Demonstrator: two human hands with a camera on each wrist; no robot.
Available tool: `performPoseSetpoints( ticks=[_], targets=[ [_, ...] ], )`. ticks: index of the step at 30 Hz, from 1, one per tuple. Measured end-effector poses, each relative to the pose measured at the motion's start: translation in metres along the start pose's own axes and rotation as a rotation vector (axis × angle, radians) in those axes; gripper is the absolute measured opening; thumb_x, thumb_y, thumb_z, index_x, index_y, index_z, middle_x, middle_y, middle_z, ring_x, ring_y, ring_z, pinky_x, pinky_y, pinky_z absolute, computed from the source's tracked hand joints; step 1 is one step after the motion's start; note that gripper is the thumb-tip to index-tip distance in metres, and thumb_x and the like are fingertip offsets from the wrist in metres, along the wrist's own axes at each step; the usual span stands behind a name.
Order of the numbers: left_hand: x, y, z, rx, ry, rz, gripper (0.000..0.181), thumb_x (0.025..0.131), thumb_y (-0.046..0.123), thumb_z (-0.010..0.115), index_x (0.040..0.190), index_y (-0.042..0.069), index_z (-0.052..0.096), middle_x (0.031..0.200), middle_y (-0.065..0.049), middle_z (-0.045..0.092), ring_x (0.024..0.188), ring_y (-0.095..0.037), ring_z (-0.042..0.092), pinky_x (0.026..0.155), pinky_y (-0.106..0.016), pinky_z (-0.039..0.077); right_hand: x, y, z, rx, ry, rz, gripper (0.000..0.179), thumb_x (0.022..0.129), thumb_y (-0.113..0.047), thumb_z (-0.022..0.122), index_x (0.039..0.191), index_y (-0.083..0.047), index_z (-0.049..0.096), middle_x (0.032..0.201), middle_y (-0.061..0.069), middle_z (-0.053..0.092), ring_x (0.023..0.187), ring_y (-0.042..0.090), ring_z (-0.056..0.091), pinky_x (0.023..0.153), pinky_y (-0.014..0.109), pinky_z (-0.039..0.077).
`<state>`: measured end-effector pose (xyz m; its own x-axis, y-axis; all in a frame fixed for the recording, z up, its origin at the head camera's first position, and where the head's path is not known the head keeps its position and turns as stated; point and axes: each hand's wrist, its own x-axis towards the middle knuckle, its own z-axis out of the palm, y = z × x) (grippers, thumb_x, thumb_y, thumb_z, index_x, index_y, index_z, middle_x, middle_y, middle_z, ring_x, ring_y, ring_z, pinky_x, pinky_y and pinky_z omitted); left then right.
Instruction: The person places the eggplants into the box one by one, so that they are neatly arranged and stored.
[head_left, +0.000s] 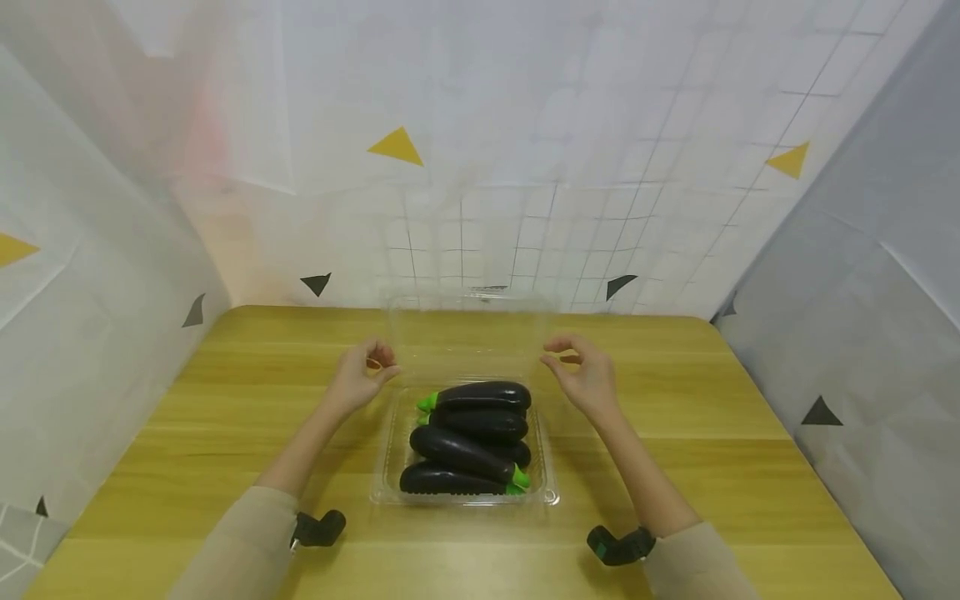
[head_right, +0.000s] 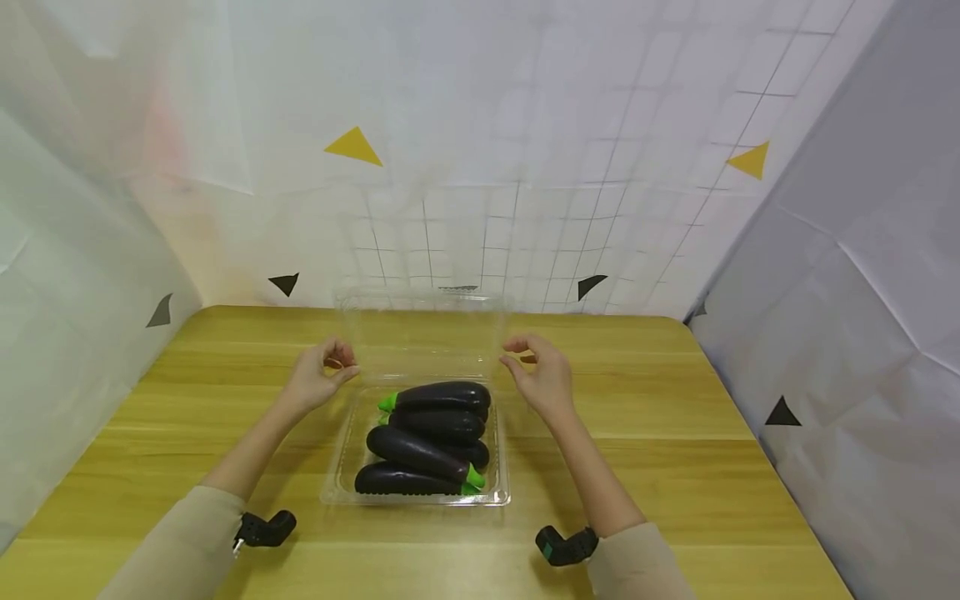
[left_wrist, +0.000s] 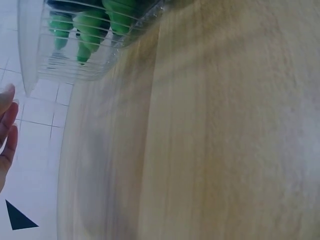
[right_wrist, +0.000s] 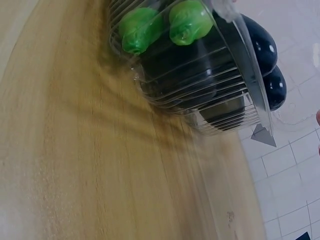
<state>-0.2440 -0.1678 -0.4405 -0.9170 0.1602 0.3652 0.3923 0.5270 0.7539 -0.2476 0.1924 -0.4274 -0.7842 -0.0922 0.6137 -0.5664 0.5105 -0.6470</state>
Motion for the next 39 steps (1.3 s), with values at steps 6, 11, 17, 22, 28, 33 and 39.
performPoseSetpoints(
  ticks=[6,11,17,22,28,33,39],
  targets=[
    [-0.002,0.005,-0.005,-0.025,0.016,-0.019,0.02,0.083,0.0,0.074,0.092,0.001,0.056,0.088,-0.01,0.062,0.088,-0.027,0.06,0.081,-0.044,0.05,-0.001,-0.002,0.0,0.014,0.001,-0.005,0.017,0.076,0.003,0.079,0.09,-0.001,0.068,0.092,0.012,0.07,0.086,0.027,0.066,0.071,0.046,0.058],
    [-0.002,0.015,-0.011,-0.047,0.059,-0.041,0.025,0.083,0.001,0.074,0.099,0.0,0.055,0.093,-0.013,0.059,0.095,-0.028,0.057,0.086,-0.043,0.048,-0.002,-0.003,-0.001,0.016,0.009,0.001,0.016,0.076,0.003,0.079,0.089,-0.001,0.069,0.093,0.013,0.07,0.085,0.028,0.065,0.07,0.046,0.058],
    [0.001,0.029,-0.015,-0.083,0.113,-0.001,0.025,0.083,0.001,0.073,0.103,-0.002,0.057,0.096,-0.015,0.061,0.095,-0.029,0.056,0.087,-0.046,0.047,-0.003,-0.003,-0.001,0.002,0.007,0.012,0.015,0.077,0.003,0.078,0.088,-0.002,0.068,0.092,0.011,0.07,0.085,0.027,0.065,0.071,0.043,0.058],
    [0.003,0.036,-0.017,-0.115,0.158,0.032,0.022,0.084,-0.001,0.072,0.101,-0.001,0.059,0.096,-0.014,0.063,0.095,-0.028,0.057,0.085,-0.047,0.048,-0.003,-0.003,-0.001,-0.011,-0.003,0.022,0.015,0.078,0.003,0.077,0.089,-0.003,0.068,0.092,0.01,0.07,0.085,0.026,0.065,0.071,0.039,0.059],
    [0.005,0.04,-0.018,-0.092,0.193,0.025,0.015,0.084,-0.003,0.072,0.093,0.0,0.061,0.089,-0.013,0.063,0.088,-0.026,0.059,0.083,-0.047,0.049,-0.004,-0.004,-0.001,-0.011,-0.016,0.039,0.015,0.079,0.001,0.077,0.09,-0.004,0.068,0.093,0.009,0.07,0.087,0.023,0.065,0.073,0.038,0.058],
    [0.004,0.039,-0.018,-0.094,0.192,0.02,0.014,0.083,-0.004,0.072,0.09,0.0,0.06,0.086,-0.013,0.063,0.086,-0.027,0.06,0.082,-0.049,0.05,-0.002,-0.006,-0.002,0.006,-0.027,0.038,0.015,0.08,0.0,0.077,0.092,-0.002,0.068,0.095,0.01,0.07,0.088,0.024,0.065,0.073,0.047,0.057],
    [0.002,0.04,-0.019,-0.118,0.193,0.032,0.014,0.082,-0.005,0.072,0.088,0.0,0.06,0.084,-0.013,0.062,0.084,-0.026,0.06,0.081,-0.05,0.051,0.0,-0.012,-0.008,-0.026,0.005,0.045,0.02,0.079,-0.003,0.079,0.096,-0.003,0.069,0.098,0.008,0.071,0.091,0.022,0.065,0.076,0.041,0.057]
  ],
)
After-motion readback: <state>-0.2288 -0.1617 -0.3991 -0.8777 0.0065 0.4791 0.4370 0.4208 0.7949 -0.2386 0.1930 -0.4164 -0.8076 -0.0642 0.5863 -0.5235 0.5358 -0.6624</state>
